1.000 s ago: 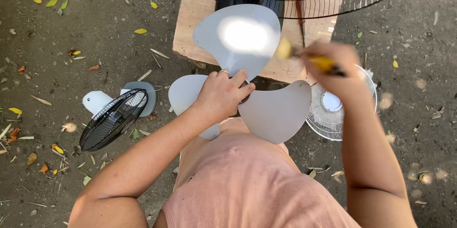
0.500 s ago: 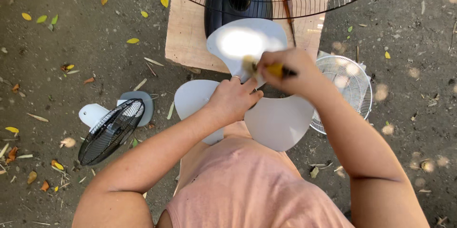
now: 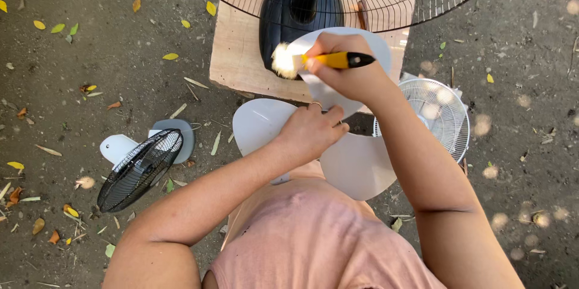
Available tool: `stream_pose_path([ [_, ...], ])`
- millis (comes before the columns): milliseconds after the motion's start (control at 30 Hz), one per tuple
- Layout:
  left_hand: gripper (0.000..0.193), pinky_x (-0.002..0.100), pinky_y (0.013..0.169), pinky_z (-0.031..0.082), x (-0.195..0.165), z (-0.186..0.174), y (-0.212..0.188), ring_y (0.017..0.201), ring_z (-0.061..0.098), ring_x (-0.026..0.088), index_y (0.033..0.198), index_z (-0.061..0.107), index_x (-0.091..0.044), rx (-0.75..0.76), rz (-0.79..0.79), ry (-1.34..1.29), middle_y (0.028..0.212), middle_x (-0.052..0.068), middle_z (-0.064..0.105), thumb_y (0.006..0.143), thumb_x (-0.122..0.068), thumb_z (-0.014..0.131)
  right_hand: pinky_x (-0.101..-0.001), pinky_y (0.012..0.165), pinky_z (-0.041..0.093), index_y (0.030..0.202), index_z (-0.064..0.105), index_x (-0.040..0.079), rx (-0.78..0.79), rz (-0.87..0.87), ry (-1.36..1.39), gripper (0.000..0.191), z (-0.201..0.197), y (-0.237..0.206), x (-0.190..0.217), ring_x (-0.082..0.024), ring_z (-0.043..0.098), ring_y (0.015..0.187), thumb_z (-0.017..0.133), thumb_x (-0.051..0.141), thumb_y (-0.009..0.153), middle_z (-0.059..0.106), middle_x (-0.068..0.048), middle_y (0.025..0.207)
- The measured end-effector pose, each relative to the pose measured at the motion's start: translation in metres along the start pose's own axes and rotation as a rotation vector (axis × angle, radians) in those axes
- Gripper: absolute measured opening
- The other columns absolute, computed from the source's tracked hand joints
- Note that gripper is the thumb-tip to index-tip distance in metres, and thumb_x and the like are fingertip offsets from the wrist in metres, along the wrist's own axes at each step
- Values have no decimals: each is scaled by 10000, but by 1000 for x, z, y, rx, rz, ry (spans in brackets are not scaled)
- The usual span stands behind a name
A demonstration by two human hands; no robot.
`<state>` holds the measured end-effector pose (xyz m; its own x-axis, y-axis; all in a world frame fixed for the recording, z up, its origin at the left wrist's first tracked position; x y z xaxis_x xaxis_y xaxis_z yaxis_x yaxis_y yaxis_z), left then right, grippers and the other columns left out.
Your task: The person unscrews the black cap holding the blades of a pedestal fan, removes the blade assembly, and brushes dust off the blades with a brush. They then reattach the front grille and tighten the retaining nut on the motor shaft by hand.
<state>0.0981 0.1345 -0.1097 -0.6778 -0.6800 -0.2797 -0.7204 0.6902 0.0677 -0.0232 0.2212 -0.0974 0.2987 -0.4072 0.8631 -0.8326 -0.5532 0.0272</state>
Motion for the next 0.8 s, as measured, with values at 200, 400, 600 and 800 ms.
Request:
stream_pose_path([
  [200,449,382,569,547,3,8,1,775,650,290,1100,740,-204,54,-4,-59,1075,57,593,663,-109,785,-327,729,527,1046,691,64,-102,-213,-121,171,-12,-6,13,-258,672,809,735,135,897,692,-93,895],
  [400,456,418,609,555,16,24,-2,776,661,307,1136,735,-226,115,-65,-87,1089,69,591,693,-154,813,-341,657,512,1016,709,81,102,-68,-97,178,-14,-26,1,-265,673,715,774,178,882,714,-93,822],
  [600,673,470,699,555,64,32,-35,837,664,332,1196,716,-241,190,-340,-81,1068,99,585,545,-259,885,-329,651,531,1012,684,33,-199,318,-58,137,-97,-99,-75,-165,661,723,741,120,922,711,-88,847],
  [800,714,469,760,553,87,28,-76,877,665,332,1248,705,-254,182,-574,-113,1059,82,593,564,-319,898,-272,586,424,1169,629,102,-393,718,500,198,-29,-118,-200,-107,666,739,679,200,1004,715,-48,951],
])
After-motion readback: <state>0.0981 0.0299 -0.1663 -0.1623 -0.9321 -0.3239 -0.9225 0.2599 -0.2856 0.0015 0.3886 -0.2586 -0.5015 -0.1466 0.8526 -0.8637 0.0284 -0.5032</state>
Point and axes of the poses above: each hand's wrist, its own y-axis towards the middle knuckle, its own z-axis out of the palm, x = y × z, the point moved 5 cm from there along y, towards the middle knuckle
